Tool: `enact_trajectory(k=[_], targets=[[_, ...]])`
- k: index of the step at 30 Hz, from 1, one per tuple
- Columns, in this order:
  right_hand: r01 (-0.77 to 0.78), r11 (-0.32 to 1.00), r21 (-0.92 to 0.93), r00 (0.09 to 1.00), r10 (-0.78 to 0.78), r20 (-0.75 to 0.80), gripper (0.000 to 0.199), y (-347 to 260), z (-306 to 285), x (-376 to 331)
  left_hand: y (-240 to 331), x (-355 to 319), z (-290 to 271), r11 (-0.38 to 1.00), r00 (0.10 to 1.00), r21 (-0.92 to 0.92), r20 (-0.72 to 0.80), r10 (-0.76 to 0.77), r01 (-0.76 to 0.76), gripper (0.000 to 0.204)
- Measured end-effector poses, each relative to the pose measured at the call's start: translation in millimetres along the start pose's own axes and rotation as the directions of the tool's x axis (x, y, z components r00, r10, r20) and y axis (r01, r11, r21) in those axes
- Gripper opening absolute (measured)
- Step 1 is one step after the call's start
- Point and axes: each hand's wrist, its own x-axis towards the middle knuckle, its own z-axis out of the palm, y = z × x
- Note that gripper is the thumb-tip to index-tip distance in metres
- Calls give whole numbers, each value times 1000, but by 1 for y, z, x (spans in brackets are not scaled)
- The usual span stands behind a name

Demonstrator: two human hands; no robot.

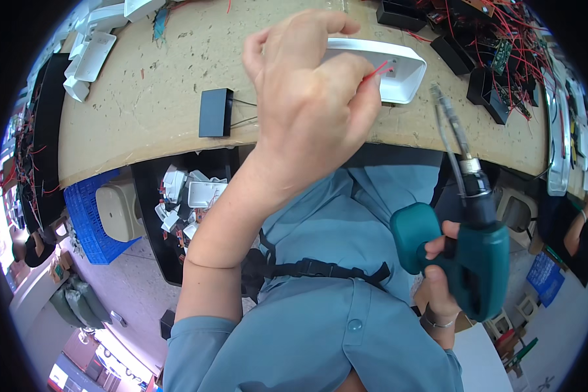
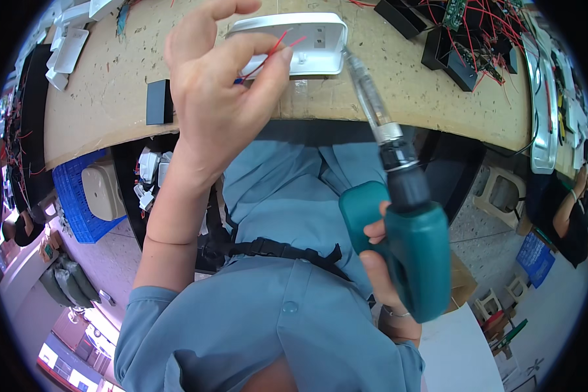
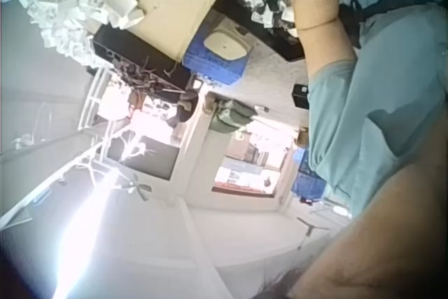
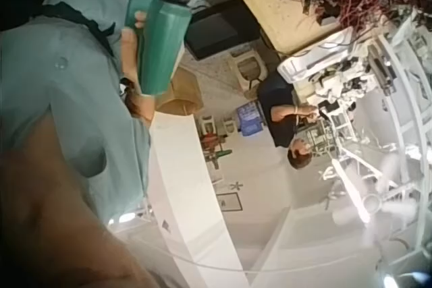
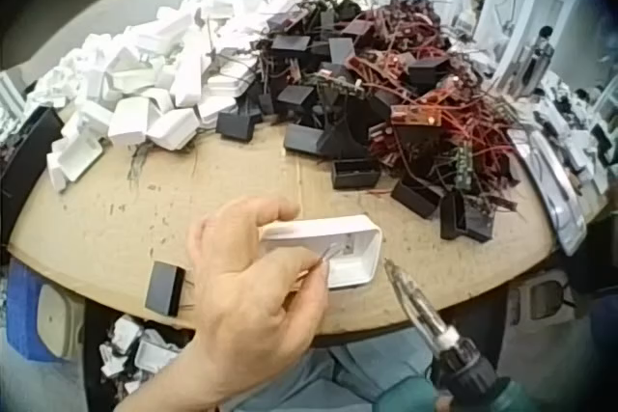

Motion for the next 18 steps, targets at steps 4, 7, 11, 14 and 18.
enact_trajectory(k=[4, 7, 11, 14, 18], targets=[[50, 991, -121, 990, -33, 137, 50, 8, 3, -3, 11, 15, -2, 987, 987, -31, -34, 159, -160, 7], [48, 989, -143, 986, -24, 163, 49, 8, 15, 0, 21, 19, -10, 998, 972, -4, 226, -63, 66, 7], [57, 988, -146, 998, -59, -9, 28, 7, 28, 8, 24, 19, -5, 995, 965, 7, 241, -101, 102, 8], [86, 980, -179, 996, -85, 13, 28, 10, 30, 10, 0, 6, 26, 972, 960, -75, -191, 206, -224, 8], [91, 975, -200, 996, -90, 17, 25, 9, 30, 11, -5, 1, 41, 966, 929, -77, -302, 213, -246, 8]])
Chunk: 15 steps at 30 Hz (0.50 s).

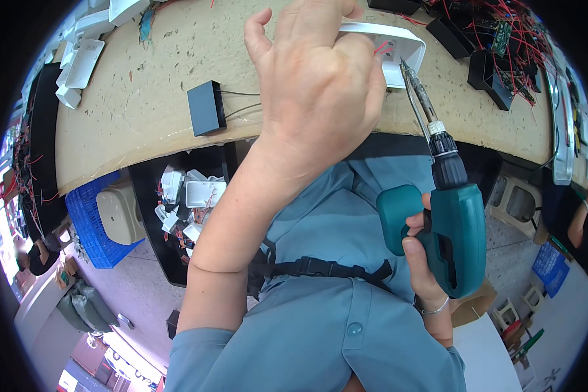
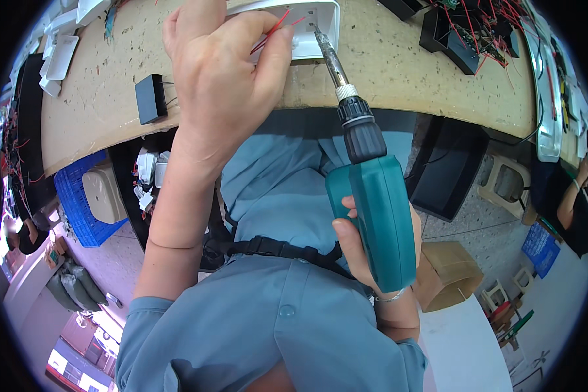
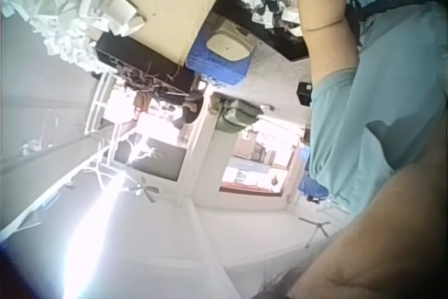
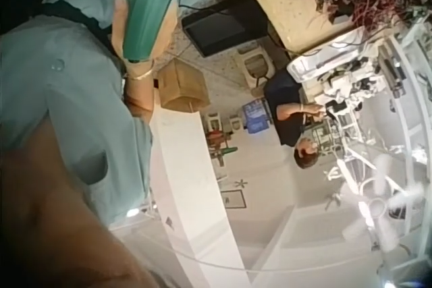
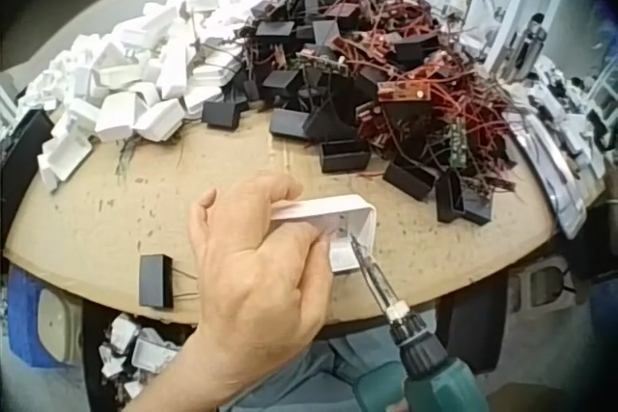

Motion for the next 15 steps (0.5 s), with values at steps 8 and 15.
enact_trajectory(k=[8, 15], targets=[[-68, 998, -1, 978, 67, 199, 47, 7, -21, -19, -7, -5, 13, 801, 918, -547, -396, 8, -243, 9], [-81, 997, -11, 996, 82, 36, 21, 0, -12, -15, 33, 24, -24, 979, 988, -135, 40, -146, 150, 8]])
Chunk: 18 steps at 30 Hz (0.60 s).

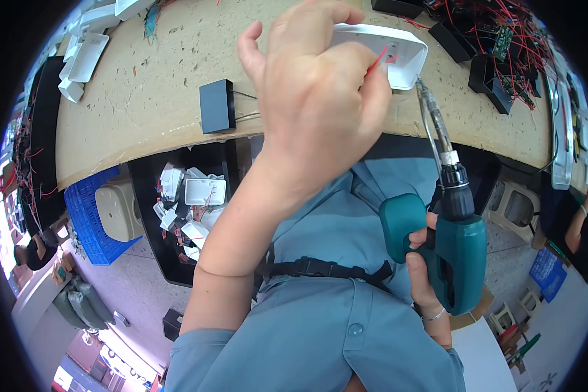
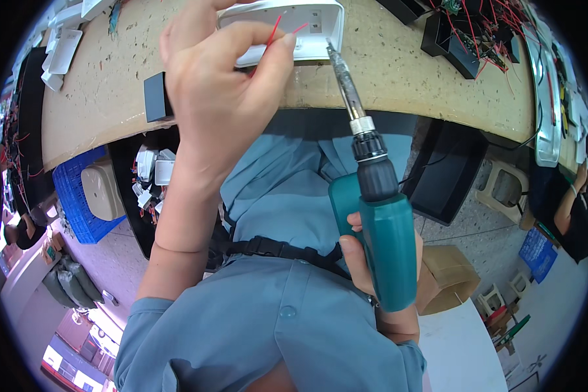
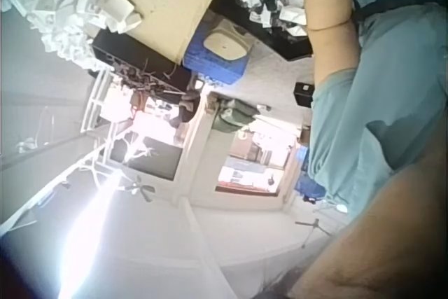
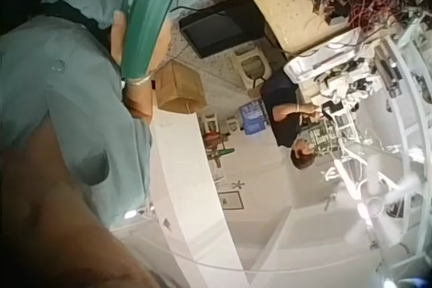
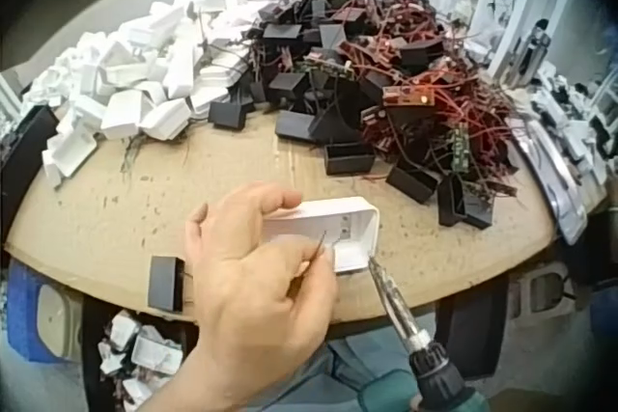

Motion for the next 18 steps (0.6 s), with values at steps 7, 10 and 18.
enact_trajectory(k=[7, 10, 18], targets=[[-7, 1000, 20, 990, 4, 140, 46, 5, -1, 0, 6, 2, 0, 891, 898, 382, 257, -357, 245, 5], [40, 999, -29, 999, -40, -2, 22, 3, 7, 10, 6, 2, 2, 890, 908, 398, 248, -337, 222, 5], [80, 996, -51, 995, -83, -57, 21, 7, 12, 18, 6, 3, 6, 884, 905, 414, 253, -343, 219, 7]])
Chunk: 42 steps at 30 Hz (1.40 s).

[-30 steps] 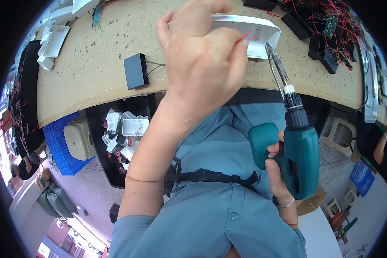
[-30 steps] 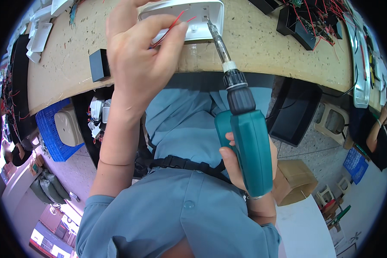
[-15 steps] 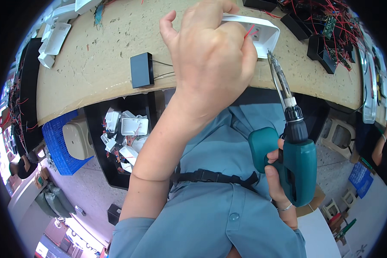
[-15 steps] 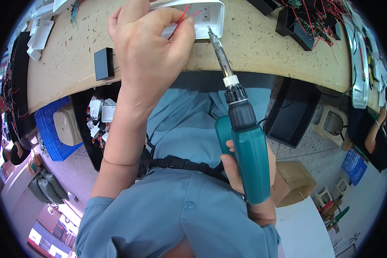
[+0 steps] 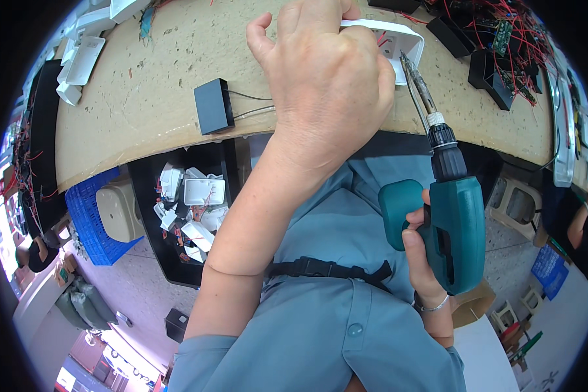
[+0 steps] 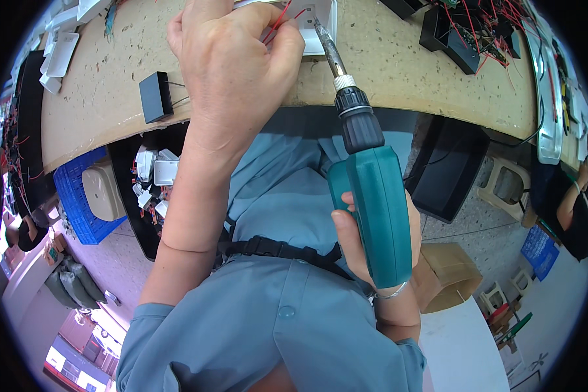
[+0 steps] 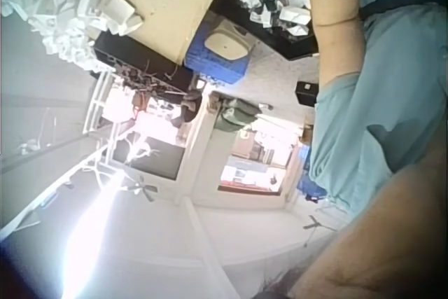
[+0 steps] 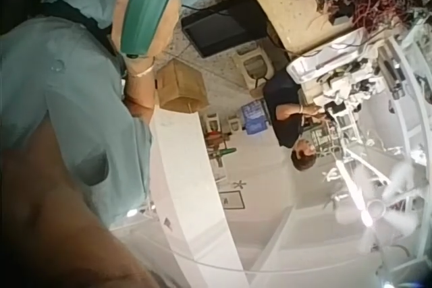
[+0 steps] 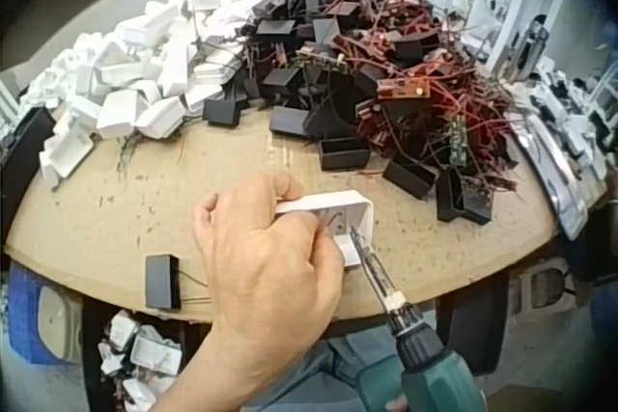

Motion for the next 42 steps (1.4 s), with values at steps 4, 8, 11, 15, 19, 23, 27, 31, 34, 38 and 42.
enact_trajectory(k=[4, 8, 11, 15, 19, 23, 27, 31, 34, 38, 42], targets=[[90, 991, -97, 996, -87, 30, 22, 2, -1, 5, 0, 0, -1, 1000, 1000, -6, 7, -5, 5, 7], [81, 995, -58, 997, -80, 25, 23, 3, 1, 9, 0, 1, -1, 999, 1000, -30, 11, -22, 22, 7], [79, 996, -29, 997, -78, 8, 22, 4, 5, 9, 0, 1, -1, 1000, 1000, -6, 11, -12, 12, 7], [71, 997, 19, 997, -72, 17, 20, 4, 5, 13, 0, 1, 0, 1000, 1000, -4, 4, -14, 14, 7], [59, 998, 21, 998, -59, 0, 19, 4, 5, 14, 1, 1, 0, 1000, 1000, -9, 5, -16, 16, 7], [117, 990, -73, 993, -115, 24, 19, 4, 3, 14, 0, 1, -1, 1000, 1000, -11, -4, -18, 18, 7], [102, 994, -45, 994, -100, 37, 19, 4, 2, 15, 2, 1, -1, 1000, 1000, -10, 6, -19, 19, 6], [48, 999, -25, 999, -49, -20, 20, 0, 4, 11, 2, 1, -1, 1000, 1000, -11, 12, -20, 20, 6], [-46, 994, 100, 999, 45, 12, 24, 0, 4, 8, 2, 1, -2, 1000, 1000, -7, 15, -18, 18, 7], [13, 1000, -8, 1000, -13, -19, 29, -4, 3, 9, 2, 1, -1, 1000, 1000, -5, 15, -14, 14, 7], [28, 998, -53, 999, -29, -21, 29, -4, 4, 8, 3, 1, -1, 1000, 1000, 0, 7, -17, 17, 7]])
